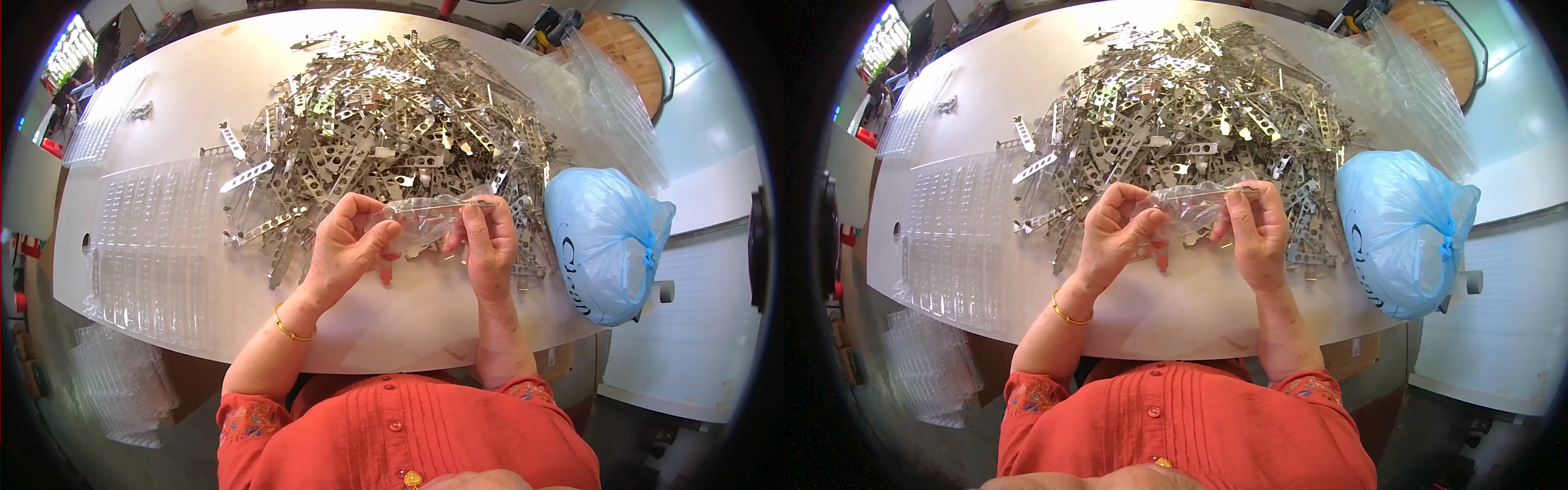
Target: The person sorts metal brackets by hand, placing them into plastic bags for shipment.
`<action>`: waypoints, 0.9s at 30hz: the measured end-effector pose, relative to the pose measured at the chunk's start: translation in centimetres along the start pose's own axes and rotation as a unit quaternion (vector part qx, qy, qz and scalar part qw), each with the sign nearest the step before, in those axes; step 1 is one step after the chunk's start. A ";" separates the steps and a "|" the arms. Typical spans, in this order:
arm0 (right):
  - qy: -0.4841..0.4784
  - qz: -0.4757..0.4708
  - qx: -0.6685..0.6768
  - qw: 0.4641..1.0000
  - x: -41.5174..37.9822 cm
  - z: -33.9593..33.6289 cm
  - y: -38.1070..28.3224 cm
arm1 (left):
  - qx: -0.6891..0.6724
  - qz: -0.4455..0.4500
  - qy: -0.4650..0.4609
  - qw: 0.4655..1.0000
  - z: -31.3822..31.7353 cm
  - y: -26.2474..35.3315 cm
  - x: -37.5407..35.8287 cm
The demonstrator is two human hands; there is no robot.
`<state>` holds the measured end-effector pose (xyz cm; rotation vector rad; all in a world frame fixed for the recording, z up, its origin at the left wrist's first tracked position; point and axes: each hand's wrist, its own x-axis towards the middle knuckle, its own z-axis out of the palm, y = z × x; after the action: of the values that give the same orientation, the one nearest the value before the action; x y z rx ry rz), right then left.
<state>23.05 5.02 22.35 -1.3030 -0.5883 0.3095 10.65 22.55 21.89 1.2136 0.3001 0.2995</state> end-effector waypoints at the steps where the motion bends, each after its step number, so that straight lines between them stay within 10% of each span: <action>1: 0.001 0.000 -0.002 1.000 0.0 0.0 0.0 | -0.030 -0.023 -0.018 0.999 -0.2 0.1 0.0; 27: -0.010 0.107 0.149 0.983 0.1 -0.1 0.4 | -0.069 -0.010 -0.091 0.993 -0.5 -0.4 0.0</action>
<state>23.29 5.08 21.97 -1.0736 -0.3996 0.5662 10.54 22.82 21.33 1.0928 0.1308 0.1879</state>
